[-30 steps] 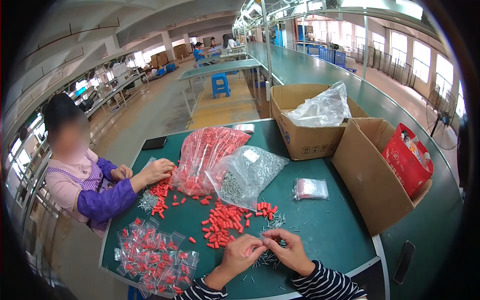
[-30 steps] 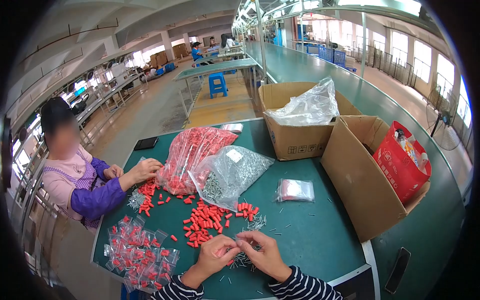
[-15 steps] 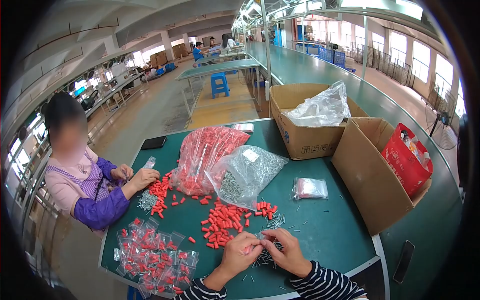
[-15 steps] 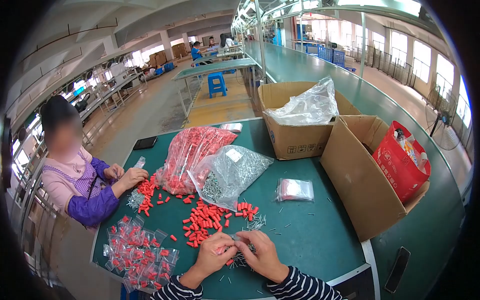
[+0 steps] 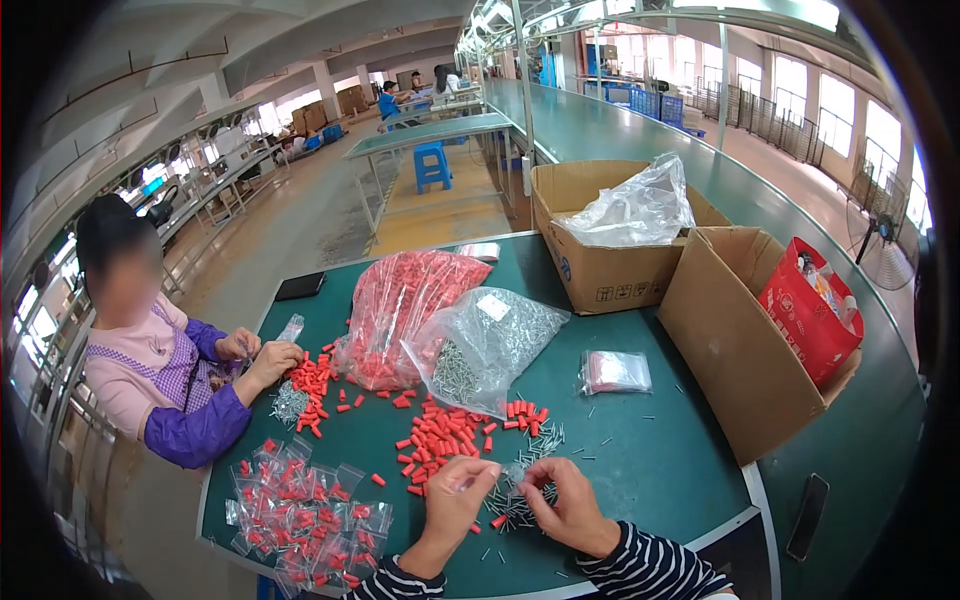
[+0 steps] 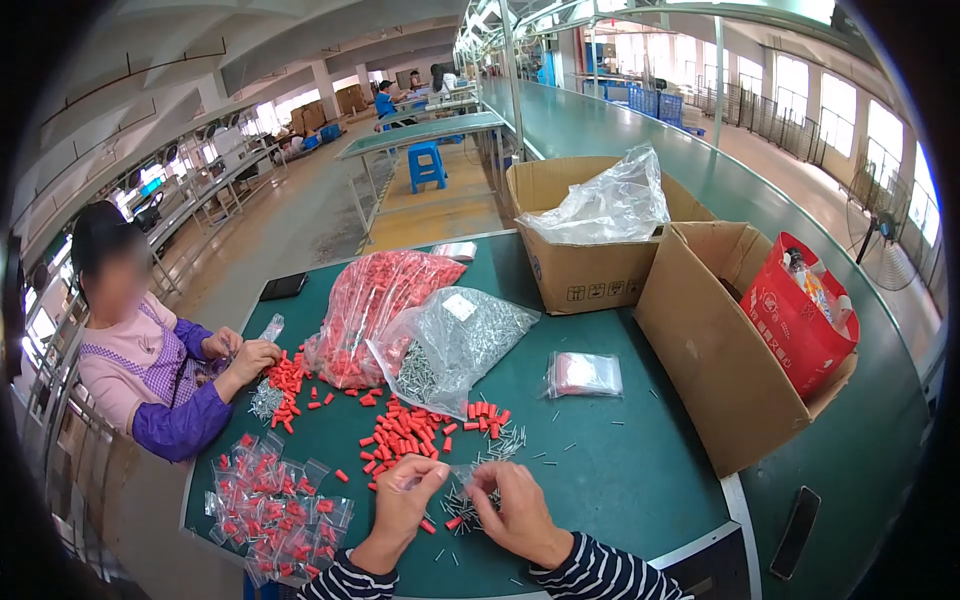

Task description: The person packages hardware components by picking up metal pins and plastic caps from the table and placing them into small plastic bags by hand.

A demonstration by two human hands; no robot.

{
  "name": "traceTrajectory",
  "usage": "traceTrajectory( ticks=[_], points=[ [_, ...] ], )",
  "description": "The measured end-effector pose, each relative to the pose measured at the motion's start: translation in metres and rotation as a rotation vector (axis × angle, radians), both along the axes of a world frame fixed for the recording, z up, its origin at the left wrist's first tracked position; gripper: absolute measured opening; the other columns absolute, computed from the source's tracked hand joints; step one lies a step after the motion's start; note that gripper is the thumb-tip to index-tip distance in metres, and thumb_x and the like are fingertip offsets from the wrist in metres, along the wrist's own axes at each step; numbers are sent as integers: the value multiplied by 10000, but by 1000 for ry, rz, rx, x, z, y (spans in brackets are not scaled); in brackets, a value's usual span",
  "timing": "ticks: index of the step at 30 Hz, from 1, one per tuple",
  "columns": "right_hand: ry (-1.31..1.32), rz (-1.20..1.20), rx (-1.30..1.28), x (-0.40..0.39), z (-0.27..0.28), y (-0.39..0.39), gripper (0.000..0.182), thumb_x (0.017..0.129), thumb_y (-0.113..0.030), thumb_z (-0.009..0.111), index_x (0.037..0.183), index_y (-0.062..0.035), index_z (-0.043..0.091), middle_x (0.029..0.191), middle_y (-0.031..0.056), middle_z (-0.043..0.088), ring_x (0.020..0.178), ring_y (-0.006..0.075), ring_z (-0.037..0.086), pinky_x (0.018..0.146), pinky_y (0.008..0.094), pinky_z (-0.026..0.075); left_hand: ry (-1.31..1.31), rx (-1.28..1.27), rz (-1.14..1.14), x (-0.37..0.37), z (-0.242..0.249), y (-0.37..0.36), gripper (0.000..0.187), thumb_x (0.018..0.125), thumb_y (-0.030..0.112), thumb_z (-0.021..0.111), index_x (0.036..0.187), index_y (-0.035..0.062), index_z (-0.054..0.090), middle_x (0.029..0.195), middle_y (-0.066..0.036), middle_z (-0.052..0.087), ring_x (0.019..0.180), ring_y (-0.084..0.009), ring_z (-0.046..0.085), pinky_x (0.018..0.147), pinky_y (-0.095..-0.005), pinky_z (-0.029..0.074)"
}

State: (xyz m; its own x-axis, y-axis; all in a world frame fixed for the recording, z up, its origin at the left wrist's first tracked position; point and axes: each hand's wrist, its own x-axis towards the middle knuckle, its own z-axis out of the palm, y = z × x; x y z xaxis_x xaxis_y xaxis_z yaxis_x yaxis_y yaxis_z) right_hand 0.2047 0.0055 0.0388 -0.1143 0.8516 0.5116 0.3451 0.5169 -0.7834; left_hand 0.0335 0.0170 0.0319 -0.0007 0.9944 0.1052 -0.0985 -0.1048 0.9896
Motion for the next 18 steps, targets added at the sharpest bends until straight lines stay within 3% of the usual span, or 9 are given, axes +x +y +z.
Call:
traceTrajectory(
  ticks=[8, 18],
  points=[
    [31, -12, -22, 4, 0, 3, 193, 827, -68, 693, 960, -30, 559, 819, 91, 624, 742, 257, 599, 688, 361, 444, 235, 112, -203, 1, 7, -3, 114, 833, 4, 704, 943, -23, 712, 883, -12, 630, 755, -43, 557, 640, -187, 434],
    [-17, 51, -6, 4, 3, 3, 212, 831, -52, 675, 1015, -13, 577, 862, 121, 624, 787, 290, 603, 713, 381, 459, 151, 72, -187, 3, -4, -5, 82, 817, -48, 690, 899, -38, 691, 881, -19, 598, 763, -47, 566, 646, -177, 444]
  ],
)
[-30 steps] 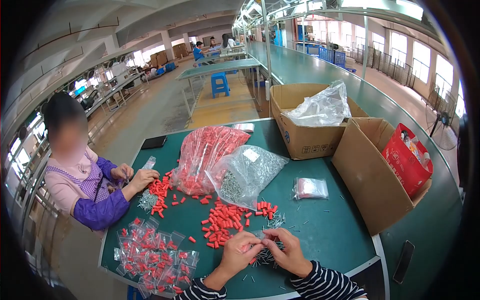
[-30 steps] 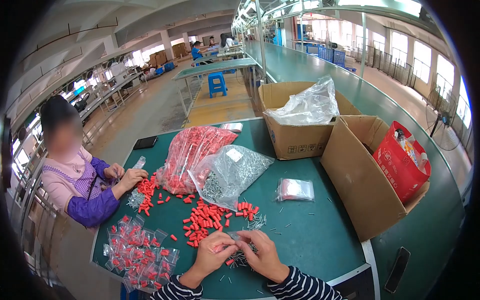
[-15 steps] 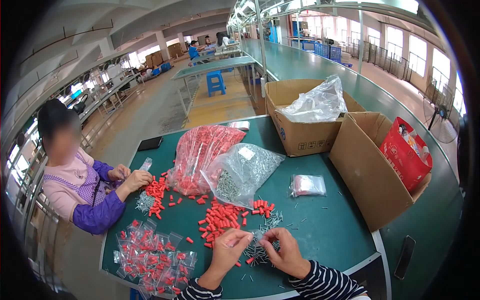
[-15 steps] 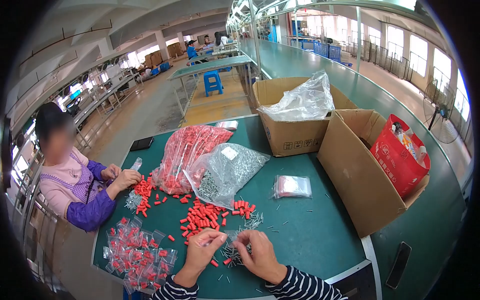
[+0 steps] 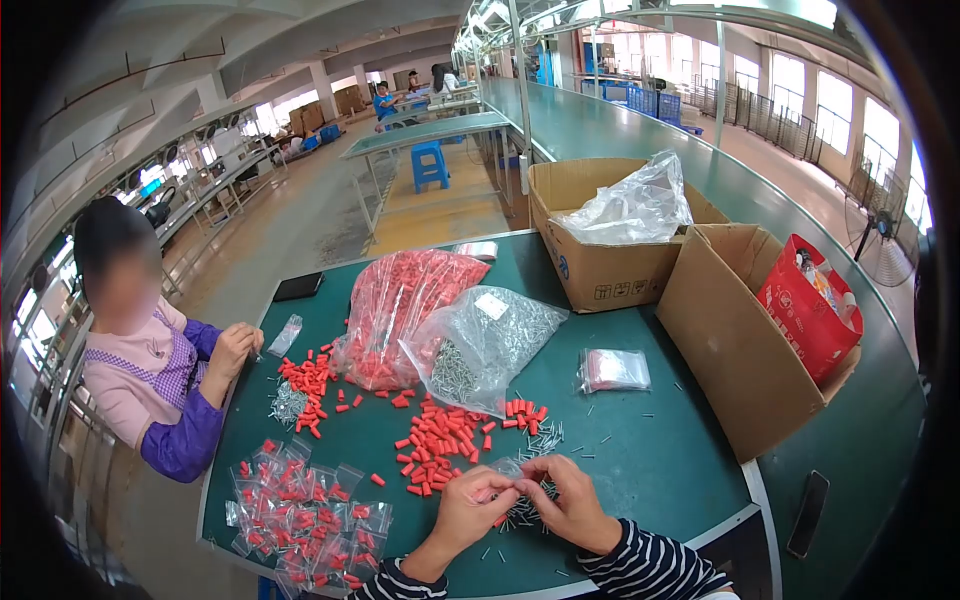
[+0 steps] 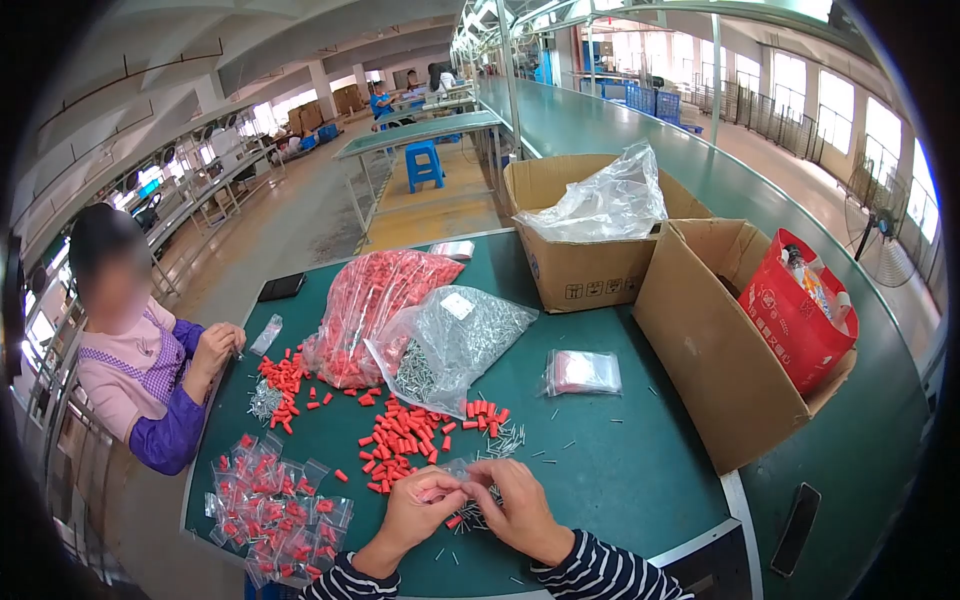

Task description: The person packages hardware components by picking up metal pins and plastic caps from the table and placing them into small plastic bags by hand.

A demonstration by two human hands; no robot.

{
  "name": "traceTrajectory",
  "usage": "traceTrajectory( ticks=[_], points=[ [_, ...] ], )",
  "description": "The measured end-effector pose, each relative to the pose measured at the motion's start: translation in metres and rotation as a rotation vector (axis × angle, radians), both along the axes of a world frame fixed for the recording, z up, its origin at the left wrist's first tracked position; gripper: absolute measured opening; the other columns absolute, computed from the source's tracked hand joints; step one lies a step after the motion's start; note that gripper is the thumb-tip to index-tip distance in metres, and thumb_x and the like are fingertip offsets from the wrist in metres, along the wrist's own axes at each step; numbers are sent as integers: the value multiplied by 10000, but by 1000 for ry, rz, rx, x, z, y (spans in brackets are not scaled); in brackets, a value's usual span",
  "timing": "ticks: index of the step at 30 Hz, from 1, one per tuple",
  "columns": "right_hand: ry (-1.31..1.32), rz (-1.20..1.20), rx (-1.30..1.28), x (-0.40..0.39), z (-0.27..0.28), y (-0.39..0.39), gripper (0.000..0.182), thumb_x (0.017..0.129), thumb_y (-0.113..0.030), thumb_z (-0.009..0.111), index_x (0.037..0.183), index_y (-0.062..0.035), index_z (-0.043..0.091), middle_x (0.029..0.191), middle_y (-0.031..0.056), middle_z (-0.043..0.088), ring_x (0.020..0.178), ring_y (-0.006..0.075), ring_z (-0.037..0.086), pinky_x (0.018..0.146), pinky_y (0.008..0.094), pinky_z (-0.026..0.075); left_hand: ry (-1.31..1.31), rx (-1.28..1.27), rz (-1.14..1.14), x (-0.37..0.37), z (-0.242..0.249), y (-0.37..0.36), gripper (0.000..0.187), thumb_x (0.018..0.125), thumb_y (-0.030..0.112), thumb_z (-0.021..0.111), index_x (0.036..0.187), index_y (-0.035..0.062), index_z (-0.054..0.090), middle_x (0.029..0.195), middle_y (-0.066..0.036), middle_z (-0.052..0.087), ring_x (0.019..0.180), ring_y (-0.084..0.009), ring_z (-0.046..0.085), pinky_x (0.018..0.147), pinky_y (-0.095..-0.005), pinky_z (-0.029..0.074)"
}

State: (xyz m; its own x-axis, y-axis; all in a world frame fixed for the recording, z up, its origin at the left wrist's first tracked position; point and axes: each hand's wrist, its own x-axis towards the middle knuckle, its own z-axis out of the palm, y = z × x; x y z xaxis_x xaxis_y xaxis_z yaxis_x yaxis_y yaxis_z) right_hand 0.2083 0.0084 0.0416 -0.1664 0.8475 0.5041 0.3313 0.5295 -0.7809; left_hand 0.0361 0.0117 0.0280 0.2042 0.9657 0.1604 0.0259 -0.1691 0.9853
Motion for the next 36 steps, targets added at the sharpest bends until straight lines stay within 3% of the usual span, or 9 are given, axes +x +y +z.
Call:
traceTrajectory(
  ticks=[11, 17, 23, 29, 36],
  points=[
    [-100, -58, 81, -4, 6, -2, 259, 824, 9, 634, 1067, 5, 544, 874, 142, 599, 809, 314, 583, 724, 399, 448, -176, -46, 128, 13, -8, -7, 88, 817, -107, 654, 882, -48, 663, 912, -58, 613, 811, -106, 617, 724, -225, 506],
    [-133, -63, 79, -4, 5, -3, 280, 814, 2, 638, 1076, -10, 539, 882, 132, 591, 805, 309, 575, 722, 400, 436, -242, -24, 232, 16, -6, -7, 53, 835, -50, 661, 887, -39, 659, 872, -48, 627, 785, -88, 602, 701, -213, 482],
    [-230, -41, 135, -1, 0, -4, 296, 751, -8, 645, 1036, -62, 587, 856, 101, 575, 788, 284, 562, 697, 387, 417, -134, -49, 233, 10, -12, -2, 44, 843, -23, 666, 880, -20, 643, 842, -23, 612, 771, -66, 581, 682, -197, 464],
    [-351, -84, 173, 0, 0, -3, 287, 724, -36, 650, 1007, -88, 634, 851, 76, 572, 801, 253, 561, 704, 374, 398, 208, 210, 251, 8, -1, -1, 48, 817, -6, 687, 849, -22, 654, 780, -28, 591, 750, -85, 578, 644, -220, 453],
    [-555, -83, 201, 0, -1, -5, 301, 760, -106, 667, 1060, -104, 647, 882, 56, 572, 821, 240, 548, 708, 361, 379, 325, 407, 274, 8, 10, -1, 61, 784, 5, 707, 823, -18, 666, 795, -69, 612, 729, -131, 583, 641, -255, 457]
  ],
)
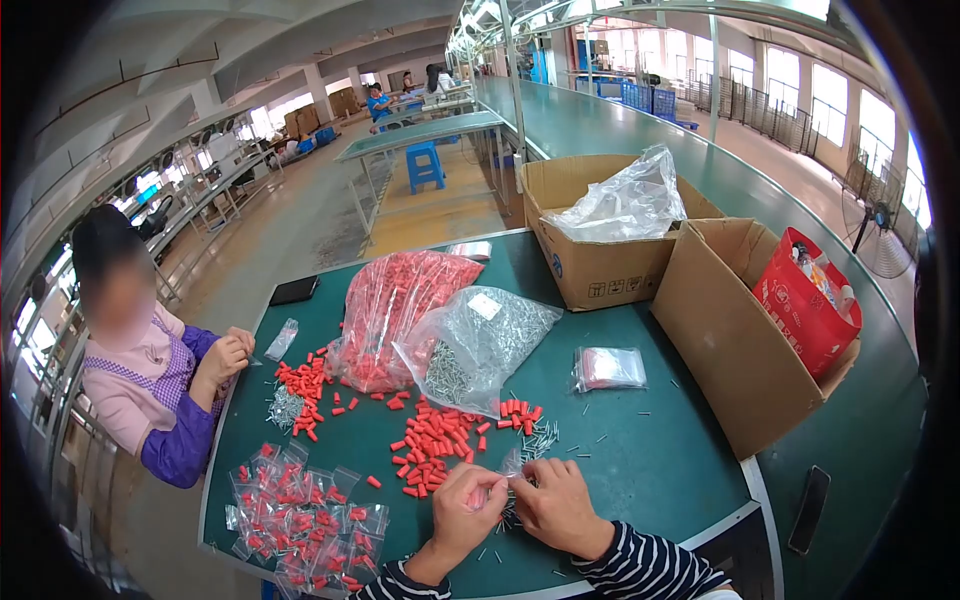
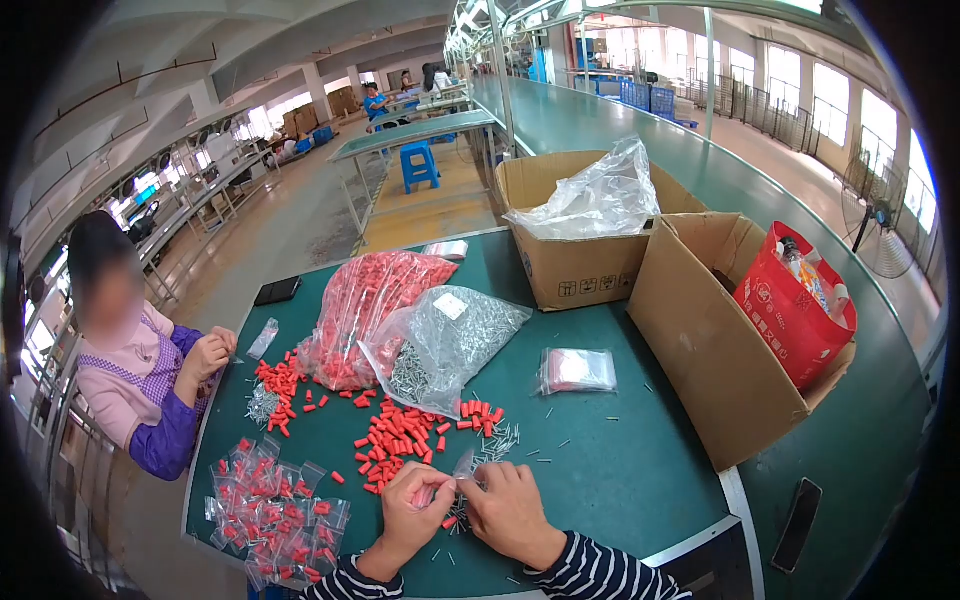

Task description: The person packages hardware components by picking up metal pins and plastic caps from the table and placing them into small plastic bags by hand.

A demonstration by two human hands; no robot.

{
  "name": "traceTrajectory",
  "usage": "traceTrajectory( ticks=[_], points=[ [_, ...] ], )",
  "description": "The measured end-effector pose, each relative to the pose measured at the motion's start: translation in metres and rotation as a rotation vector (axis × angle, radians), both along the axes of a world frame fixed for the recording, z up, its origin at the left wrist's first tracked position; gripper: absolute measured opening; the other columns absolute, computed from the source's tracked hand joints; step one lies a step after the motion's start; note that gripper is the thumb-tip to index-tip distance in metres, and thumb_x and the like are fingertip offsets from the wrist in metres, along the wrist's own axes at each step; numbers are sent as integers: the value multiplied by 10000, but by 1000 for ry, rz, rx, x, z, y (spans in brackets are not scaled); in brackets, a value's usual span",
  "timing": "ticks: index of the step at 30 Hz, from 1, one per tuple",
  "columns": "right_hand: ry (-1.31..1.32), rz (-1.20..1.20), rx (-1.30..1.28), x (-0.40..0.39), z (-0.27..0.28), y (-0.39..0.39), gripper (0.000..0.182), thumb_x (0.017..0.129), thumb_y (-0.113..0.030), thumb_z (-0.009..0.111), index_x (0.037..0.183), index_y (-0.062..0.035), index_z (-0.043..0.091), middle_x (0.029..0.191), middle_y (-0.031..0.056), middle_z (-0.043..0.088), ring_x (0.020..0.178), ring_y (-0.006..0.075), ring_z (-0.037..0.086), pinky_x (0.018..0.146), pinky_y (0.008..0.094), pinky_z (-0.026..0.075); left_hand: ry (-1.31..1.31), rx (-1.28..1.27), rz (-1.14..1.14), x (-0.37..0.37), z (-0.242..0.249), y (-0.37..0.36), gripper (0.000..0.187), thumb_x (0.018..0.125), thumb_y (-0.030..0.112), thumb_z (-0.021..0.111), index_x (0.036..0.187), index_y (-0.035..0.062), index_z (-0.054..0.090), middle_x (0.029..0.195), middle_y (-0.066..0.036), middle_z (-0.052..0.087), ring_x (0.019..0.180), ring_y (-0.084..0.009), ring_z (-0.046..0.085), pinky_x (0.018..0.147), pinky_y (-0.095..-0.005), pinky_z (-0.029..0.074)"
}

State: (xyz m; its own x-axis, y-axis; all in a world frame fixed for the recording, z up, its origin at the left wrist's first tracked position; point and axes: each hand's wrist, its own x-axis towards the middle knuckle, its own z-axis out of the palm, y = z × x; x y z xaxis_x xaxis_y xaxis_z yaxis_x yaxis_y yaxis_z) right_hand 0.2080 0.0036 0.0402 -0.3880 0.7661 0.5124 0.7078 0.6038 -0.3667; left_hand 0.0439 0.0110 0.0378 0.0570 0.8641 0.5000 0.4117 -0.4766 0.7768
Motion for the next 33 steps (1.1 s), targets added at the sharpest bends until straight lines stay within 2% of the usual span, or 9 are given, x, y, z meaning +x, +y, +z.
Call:
traceTrajectory(
  ticks=[5, 8, 11, 14, 17, 20, 26, 29, 33],
  points=[
    [127, 90, -9, 2, 3, 2, 290, 758, -95, 698, 1047, -106, 676, 895, 61, 585, 815, 244, 551, 709, 363, 396, -225, -125, 18, -7, -6, 6, 142, 865, 102, 698, 928, -21, 662, 785, -46, 619, 746, -156, 604, 667, -293, 487],
    [251, 189, -33, 4, 2, 3, 288, 760, -79, 694, 1046, -106, 673, 887, 60, 594, 821, 248, 568, 702, 368, 409, -420, -334, -20, -7, -18, 15, 210, 911, 159, 671, 1017, -20, 648, 785, -1, 605, 690, -87, 553, 580, -235, 441],
    [289, 226, -3, 3, 2, 3, 299, 746, -59, 713, 1040, -96, 673, 889, 60, 610, 825, 248, 583, 702, 368, 427, -632, -973, -241, -23, 7, 13, 211, 914, 177, 668, 1038, 7, 649, 782, 25, 600, 618, -25, 481, 502, -177, 349],
    [320, 221, 21, 2, 2, 3, 292, 745, -59, 725, 1030, -90, 671, 893, 59, 623, 827, 244, 594, 695, 363, 435, -747, -951, -321, -22, 4, 12, 149, 913, 159, 667, 972, 26, 641, 737, 31, 562, 504, 6, 386, 419, -166, 249],
    [335, 205, 40, 2, 4, 4, 276, 750, -66, 731, 1019, -83, 671, 897, 61, 629, 827, 240, 599, 686, 361, 437, -689, -761, -197, -21, -1, 12, 128, 892, 143, 691, 932, 34, 638, 739, 27, 567, 506, 8, 383, 418, -165, 244],
    [339, 182, 48, 3, 7, 5, 247, 753, -69, 740, 991, -78, 672, 889, 61, 630, 808, 237, 598, 674, 358, 434, -671, -688, -133, -17, 10, 9, 154, 877, 131, 709, 954, 17, 638, 749, 20, 569, 558, -23, 457, 498, -163, 356],
    [285, 132, 64, 4, 4, 8, 303, 721, -25, 717, 1015, -73, 657, 923, 73, 610, 844, 253, 584, 696, 361, 431, -162, -67, -55, -18, -7, 18, 353, 825, 147, 759, 1114, -14, 634, 871, -50, 606, 744, -113, 566, 689, -268, 487],
    [200, 113, 71, 6, 7, 9, 343, 677, 19, 700, 1002, -80, 653, 921, 69, 594, 848, 255, 571, 699, 365, 420, 14, 36, -181, -19, 11, 14, 492, 759, 186, 809, 1195, 43, 630, 867, -67, 580, 725, -147, 560, 675, -278, 481],
    [132, 162, 66, 8, 6, 11, 389, 633, 33, 684, 1001, -91, 650, 930, 68, 578, 878, 256, 565, 719, 368, 422, 200, -80, -211, -23, 16, 9, 556, 719, 231, 836, 1219, 97, 633, 851, -58, 543, 710, -165, 542, 659, -289, 474]
  ],
)
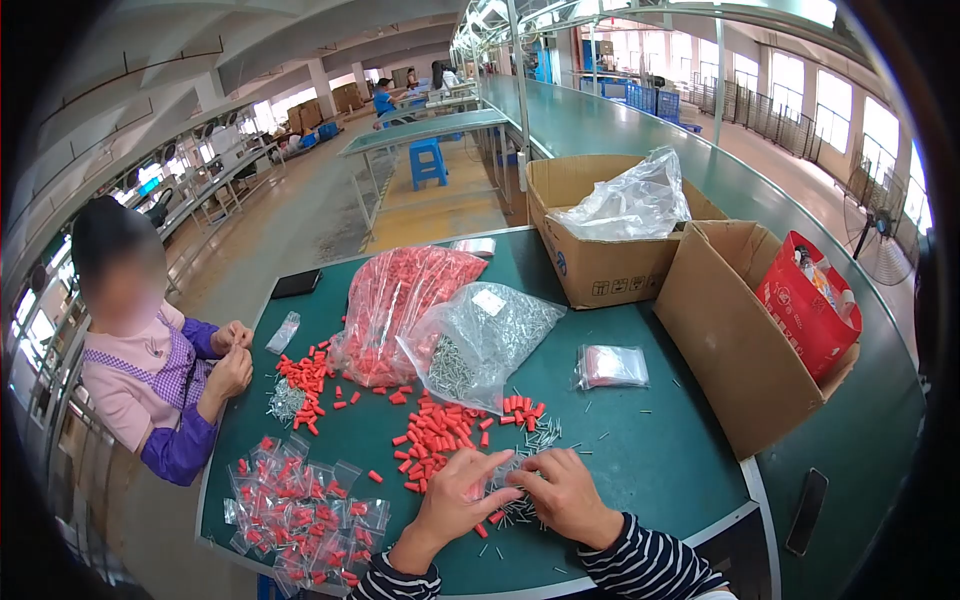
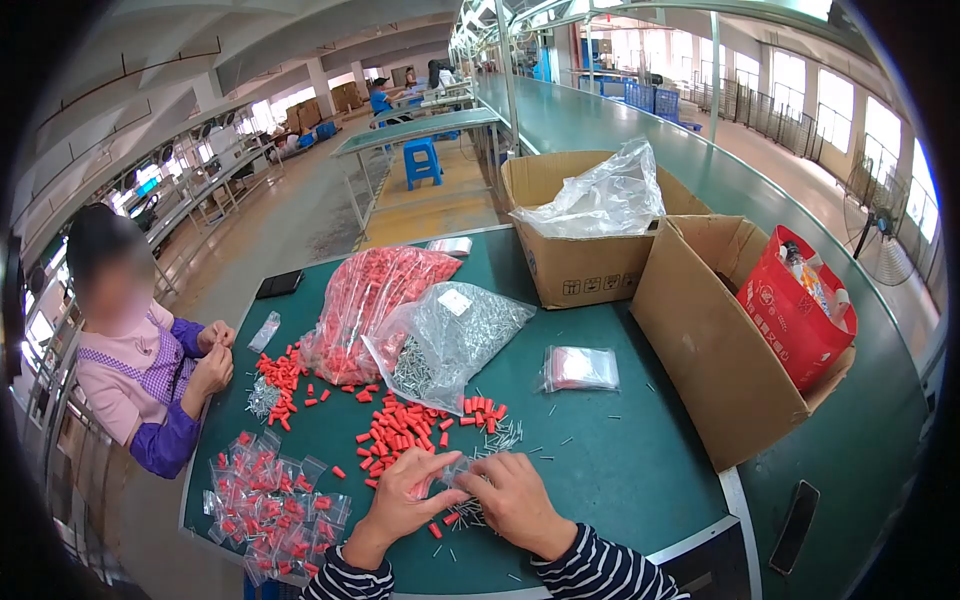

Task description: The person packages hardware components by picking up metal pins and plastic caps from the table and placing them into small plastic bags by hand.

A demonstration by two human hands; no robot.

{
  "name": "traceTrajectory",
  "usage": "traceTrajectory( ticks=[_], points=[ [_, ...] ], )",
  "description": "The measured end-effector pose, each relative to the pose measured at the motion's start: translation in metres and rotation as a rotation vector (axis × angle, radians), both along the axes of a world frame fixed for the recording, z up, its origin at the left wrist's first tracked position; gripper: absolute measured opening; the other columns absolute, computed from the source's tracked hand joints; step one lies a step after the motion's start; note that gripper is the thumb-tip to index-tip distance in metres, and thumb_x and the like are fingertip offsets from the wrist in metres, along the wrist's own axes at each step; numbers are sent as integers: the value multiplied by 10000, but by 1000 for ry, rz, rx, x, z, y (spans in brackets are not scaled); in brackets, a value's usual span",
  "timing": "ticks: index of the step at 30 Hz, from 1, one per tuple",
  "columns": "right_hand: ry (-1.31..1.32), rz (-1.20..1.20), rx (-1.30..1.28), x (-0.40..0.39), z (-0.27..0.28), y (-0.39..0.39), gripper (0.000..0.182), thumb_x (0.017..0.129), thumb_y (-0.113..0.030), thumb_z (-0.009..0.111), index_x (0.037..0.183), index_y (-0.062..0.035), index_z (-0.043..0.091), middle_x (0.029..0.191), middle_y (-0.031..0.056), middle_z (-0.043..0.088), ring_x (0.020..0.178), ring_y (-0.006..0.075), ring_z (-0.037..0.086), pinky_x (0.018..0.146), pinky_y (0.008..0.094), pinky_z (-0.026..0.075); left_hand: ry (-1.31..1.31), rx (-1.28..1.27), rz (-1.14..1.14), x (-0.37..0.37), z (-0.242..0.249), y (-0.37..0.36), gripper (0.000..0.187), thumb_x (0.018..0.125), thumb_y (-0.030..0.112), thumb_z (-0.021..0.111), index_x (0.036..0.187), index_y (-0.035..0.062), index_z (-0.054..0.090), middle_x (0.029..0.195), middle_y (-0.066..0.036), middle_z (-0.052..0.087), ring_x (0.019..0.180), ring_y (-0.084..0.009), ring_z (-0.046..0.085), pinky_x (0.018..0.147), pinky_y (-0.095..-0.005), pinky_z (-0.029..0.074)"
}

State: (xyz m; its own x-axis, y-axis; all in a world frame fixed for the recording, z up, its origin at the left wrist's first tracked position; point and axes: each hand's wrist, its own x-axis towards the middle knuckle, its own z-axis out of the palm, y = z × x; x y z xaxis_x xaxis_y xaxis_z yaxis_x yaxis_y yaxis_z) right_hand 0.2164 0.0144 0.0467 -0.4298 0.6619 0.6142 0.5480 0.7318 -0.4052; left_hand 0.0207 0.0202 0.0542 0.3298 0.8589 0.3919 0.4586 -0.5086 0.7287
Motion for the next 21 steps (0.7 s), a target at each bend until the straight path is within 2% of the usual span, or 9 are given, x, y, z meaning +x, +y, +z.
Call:
traceTrajectory(
  ticks=[5, 8, 11, 14, 17, 21],
  points=[
    [-7, 68, -9, 1, 4, 0, 394, 628, 27, 676, 1000, -101, 650, 934, 69, 575, 885, 259, 563, 727, 367, 422, -23, -72, -114, -2, 4, 1, 596, 712, 245, 836, 1245, 99, 612, 863, -53, 532, 718, -164, 533, 662, -300, 470],
    [-4, 97, -11, 2, 5, 0, 398, 623, 21, 678, 1000, -102, 649, 948, 68, 577, 891, 259, 561, 737, 365, 423, 19, -176, -75, -3, 10, -1, 596, 694, 131, 846, 1240, 72, 615, 887, -47, 523, 802, -134, 556, 696, -259, 452],
    [-18, 121, -27, 3, 7, 0, 404, 619, 19, 682, 1003, -101, 647, 969, 69, 581, 897, 259, 559, 742, 363, 423, -39, -148, -140, -6, 7, 2, 593, 689, 117, 846, 1231, 59, 612, 908, -48, 521, 811, -136, 557, 705, -263, 455],
    [-22, 135, -40, 4, 9, -1, 380, 640, 8, 682, 1002, -99, 642, 982, 67, 585, 907, 258, 557, 757, 364, 425, -86, -197, -139, -7, 6, 0, 559, 685, 107, 849, 1192, 41, 623, 937, -50, 532, 819, -132, 559, 714, -254, 456],
    [-17, 152, -46, 2, 10, -2, 334, 684, -12, 677, 1004, -97, 636, 979, 66, 587, 920, 256, 555, 782, 366, 431, -110, -192, -132, -10, 0, -2, 493, 703, 160, 845, 1131, 48, 630, 949, -67, 578, 811, -148, 596, 699, -273, 482],
    [60, 165, -54, 0, 8, -3, 384, 692, 11, 688, 1060, -91, 647, 997, 84, 597, 901, 271, 572, 760, 374, 448, -190, -135, -94, -16, -15, -4, 450, 701, 73, 835, 1097, 27, 627, 935, -57, 579, 836, -136, 599, 725, -262, 488]
  ],
)
